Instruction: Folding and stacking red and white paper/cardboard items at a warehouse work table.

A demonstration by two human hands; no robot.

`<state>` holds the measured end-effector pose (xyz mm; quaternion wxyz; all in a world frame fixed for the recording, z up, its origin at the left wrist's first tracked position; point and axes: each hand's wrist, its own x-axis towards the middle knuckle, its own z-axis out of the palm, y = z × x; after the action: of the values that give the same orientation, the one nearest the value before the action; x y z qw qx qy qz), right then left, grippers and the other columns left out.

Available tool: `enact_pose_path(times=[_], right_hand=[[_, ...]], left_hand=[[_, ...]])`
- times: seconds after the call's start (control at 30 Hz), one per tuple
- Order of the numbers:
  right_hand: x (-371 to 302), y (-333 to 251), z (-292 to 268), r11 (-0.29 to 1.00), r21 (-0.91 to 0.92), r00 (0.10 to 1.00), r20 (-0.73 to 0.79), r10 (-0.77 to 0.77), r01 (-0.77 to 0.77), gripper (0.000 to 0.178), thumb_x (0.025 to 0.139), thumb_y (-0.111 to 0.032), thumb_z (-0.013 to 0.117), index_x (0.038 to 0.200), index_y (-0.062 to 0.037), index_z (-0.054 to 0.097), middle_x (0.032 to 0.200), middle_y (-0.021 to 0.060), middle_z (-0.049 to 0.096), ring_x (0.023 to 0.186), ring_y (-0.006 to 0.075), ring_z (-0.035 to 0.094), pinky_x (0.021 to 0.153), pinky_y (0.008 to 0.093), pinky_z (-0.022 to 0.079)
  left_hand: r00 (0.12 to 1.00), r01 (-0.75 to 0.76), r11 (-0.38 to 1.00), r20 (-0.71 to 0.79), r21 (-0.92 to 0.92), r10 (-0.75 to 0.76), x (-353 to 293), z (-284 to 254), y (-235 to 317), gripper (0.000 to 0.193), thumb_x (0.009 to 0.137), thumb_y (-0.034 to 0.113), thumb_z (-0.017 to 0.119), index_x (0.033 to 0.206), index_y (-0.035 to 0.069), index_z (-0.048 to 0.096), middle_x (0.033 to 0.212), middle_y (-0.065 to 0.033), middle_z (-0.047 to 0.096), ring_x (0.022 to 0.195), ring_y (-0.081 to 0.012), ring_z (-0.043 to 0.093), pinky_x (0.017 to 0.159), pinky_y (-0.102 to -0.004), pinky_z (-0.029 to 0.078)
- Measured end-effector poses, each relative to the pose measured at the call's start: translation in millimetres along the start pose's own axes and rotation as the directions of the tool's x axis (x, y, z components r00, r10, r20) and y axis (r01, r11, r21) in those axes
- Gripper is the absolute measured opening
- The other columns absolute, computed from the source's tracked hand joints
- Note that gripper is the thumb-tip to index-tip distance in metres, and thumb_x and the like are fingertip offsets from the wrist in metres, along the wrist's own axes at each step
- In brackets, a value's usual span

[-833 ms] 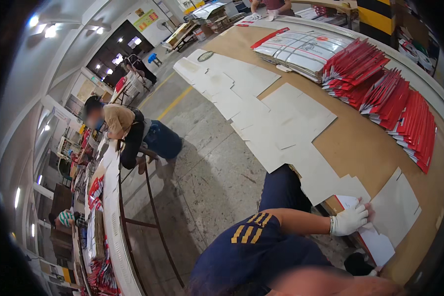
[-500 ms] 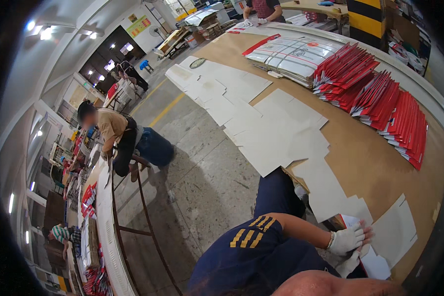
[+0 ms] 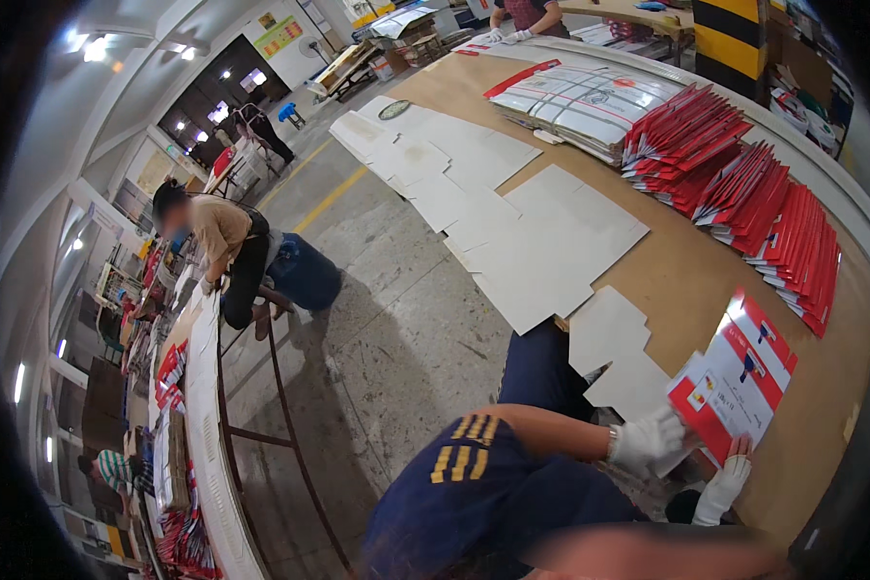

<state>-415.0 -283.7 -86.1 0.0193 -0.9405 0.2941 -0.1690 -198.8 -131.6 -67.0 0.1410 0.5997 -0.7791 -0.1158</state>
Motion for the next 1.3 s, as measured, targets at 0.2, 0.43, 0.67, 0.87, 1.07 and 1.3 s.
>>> enact_pose_path(times=[0.2,0.43,0.67,0.87,1.07,1.3], right_hand=[[-10.4,40.7,-3.4,1.000,-0.013,1.000,0.013,-0.009,0.009,0.054,0.087,-0.001,0.037,0.141,-0.0036,0.040,0.147,0.0131,0.038,0.137,0.0297,0.033,0.113,0.0439,0.022],[0.0,39.1,-11.8,0.999,-0.002,0.993,0.113,0.043,-0.043,0.052,0.089,-0.003,0.036,0.141,-0.0019,0.038,0.147,0.0131,0.038,0.136,0.0291,0.034,0.114,0.0432,0.021],[-48.2,75.2,32.2,0.845,0.303,0.869,-0.093,0.487,-0.441,0.049,0.091,-0.007,0.043,0.137,0.0089,0.037,0.143,0.0220,0.039,0.132,0.0369,0.037,0.113,0.0423,0.024],[-8.2,-12.3,-22.9,0.998,0.022,0.990,0.127,-0.064,0.061,0.062,0.081,-0.025,0.062,0.133,0.0036,0.043,0.140,0.0226,0.042,0.132,0.0376,0.035,0.111,0.0523,0.021],[64.5,-99.6,-38.1,0.953,0.150,0.937,0.195,-0.290,0.264,0.072,0.073,-0.037,0.070,0.136,-0.0122,0.045,0.143,0.0085,0.041,0.136,0.0315,0.030,0.110,0.0604,0.017],[34.8,-78.2,-49.4,0.981,0.075,0.944,0.267,-0.194,0.180,0.070,0.076,-0.037,0.068,0.138,-0.0147,0.045,0.146,0.0075,0.039,0.136,0.0297,0.032,0.108,0.0616,0.018]], left_hand=[[0.978,0.175,0.963,-0.150,0.206,-0.146,-86.9,-39.6,-59.3,0.057,0.075,0.015,0.055,0.128,-0.002,0.047,0.141,-0.0166,0.041,0.133,-0.0315,0.037,0.111,-0.0430,0.029],[0.929,-0.073,0.965,-0.368,-0.253,-0.026,-77.5,-67.7,-92.9,0.014,0.063,0.006,0.063,0.077,0.005,0.061,0.092,-0.0083,0.056,0.095,-0.0293,0.054,0.082,-0.0388,0.047],[0.733,0.380,0.812,-0.391,-0.443,-0.556,-42.7,-54.6,-72.8,0.014,0.075,0.019,0.066,0.074,0.006,0.060,0.086,-0.0126,0.058,0.082,-0.0307,0.059,0.073,-0.0423,0.048],[0.751,0.374,0.927,-0.576,-0.032,-0.323,-25.5,-45.6,-72.8,0.022,0.073,0.026,0.066,0.079,0.007,0.058,0.091,-0.0123,0.058,0.083,-0.0311,0.058,0.071,-0.0421,0.047],[0.954,0.226,0.971,-0.220,0.075,-0.205,-39.9,-83.0,-67.8,0.095,0.068,0.052,0.071,0.140,0.002,0.033,0.150,-0.0186,0.025,0.141,-0.0356,0.020,0.113,-0.0536,0.014],[0.955,0.229,0.926,-0.251,0.299,-0.156,-88.3,-86.3,-71.3,0.064,0.072,0.010,0.069,0.131,0.006,0.045,0.116,-0.0098,0.058,0.118,-0.0276,0.052,0.104,-0.0509,0.032]])
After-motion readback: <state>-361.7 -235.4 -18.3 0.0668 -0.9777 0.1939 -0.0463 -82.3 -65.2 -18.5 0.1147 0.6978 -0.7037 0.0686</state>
